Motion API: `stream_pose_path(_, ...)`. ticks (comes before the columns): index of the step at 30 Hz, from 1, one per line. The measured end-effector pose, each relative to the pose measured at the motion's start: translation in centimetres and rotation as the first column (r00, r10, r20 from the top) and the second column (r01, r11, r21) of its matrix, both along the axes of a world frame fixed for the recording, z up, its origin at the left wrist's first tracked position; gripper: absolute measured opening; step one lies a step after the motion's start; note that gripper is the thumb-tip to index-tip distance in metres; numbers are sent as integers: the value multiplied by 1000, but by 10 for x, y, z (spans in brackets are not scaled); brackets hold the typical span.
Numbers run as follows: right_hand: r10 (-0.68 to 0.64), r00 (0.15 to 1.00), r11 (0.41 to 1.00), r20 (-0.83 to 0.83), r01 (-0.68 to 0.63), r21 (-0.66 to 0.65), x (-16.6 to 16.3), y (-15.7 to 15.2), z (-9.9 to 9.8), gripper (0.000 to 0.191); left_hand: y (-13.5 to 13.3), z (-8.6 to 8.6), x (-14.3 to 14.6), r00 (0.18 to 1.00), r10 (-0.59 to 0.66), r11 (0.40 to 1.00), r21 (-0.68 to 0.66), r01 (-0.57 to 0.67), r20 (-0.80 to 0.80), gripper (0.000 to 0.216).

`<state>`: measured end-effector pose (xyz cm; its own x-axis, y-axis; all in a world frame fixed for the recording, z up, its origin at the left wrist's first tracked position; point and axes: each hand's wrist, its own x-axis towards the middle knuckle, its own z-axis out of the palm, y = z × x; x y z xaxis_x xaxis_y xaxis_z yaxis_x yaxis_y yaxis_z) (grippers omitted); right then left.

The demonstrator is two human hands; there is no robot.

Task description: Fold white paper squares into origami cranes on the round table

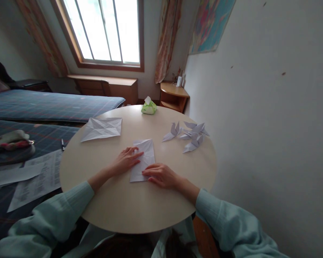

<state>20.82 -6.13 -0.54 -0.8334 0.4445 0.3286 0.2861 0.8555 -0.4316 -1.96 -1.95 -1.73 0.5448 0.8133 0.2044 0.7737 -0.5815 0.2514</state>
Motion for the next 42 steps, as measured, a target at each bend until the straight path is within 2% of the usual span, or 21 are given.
stream_pose_path(1, -28, 999, 1000, -39, 28, -11, 0, 1, -1, 30, 0, 2, 0, 999, -35, 999, -26, 35, 4, 37)
stream_pose_path(3, -170, 976, 985, -133, 171, -5, 3, 8, -5, 28, 1, 6, -1, 989, -143, 983, -115, 145, 22, 36)
stream_pose_path(6, -402, 889, 908, -221, 419, 32, 11, 22, -10, 28, 0, 10, -2, 951, -292, 909, -279, 308, 99, 46)
stream_pose_path(8, -442, 881, 884, -169, 459, 82, 14, 29, -13, 32, 0, 10, -1, 926, -338, 869, -323, 375, 166, 48)
stream_pose_path(10, -427, 902, 894, -60, 431, 124, 16, 33, -17, 37, -1, 8, 1, 914, -349, 867, -298, 398, 206, 45)
stream_pose_path(12, -443, 896, 890, 33, 434, 141, 16, 36, -22, 39, 0, 5, 2, 921, -334, 893, -244, 377, 200, 41)
stream_pose_path(14, -514, 856, 854, 63, 502, 136, 18, 41, -27, 42, 1, 2, 2, 937, -306, 922, -193, 336, 168, 39)
stream_pose_path(19, -523, 852, 850, 3, 522, 66, 22, 60, -34, 41, 12, -3, 2, 965, -238, 960, -123, 251, 110, 40)
stream_pose_path(23, -579, 808, 814, -106, 566, -129, 21, 81, -31, 47, 23, -5, 5, 971, -205, 973, -79, 215, 121, 35)
stream_pose_path(25, -638, 762, 758, -110, 597, -261, 18, 89, -30, 56, 27, -7, 7, 969, -186, 977, -71, 199, 163, 35)
stream_pose_path(27, -703, 704, 690, -102, 640, -339, 14, 95, -28, 58, 30, -9, 7, 960, -180, 977, -78, 201, 214, 35)
stream_pose_path(30, -757, 650, 631, -67, 700, -335, 8, 99, -24, 41, 32, -14, 6, 946, -197, 969, -92, 227, 259, 37)
stream_pose_path(34, -760, 649, 619, 16, 731, -287, 5, 101, -17, 22, 32, -15, 4, 944, -212, 966, -92, 242, 254, 40)
stream_pose_path(38, -766, 642, 590, 41, 726, -354, 6, 101, -14, 14, 30, -13, 2, 952, -200, 970, -90, 226, 233, 37)
stream_pose_path(42, -786, 618, 595, -16, 751, -286, 5, 95, -15, 12, 26, -10, 1, 972, -138, 986, -62, 152, 191, 33)
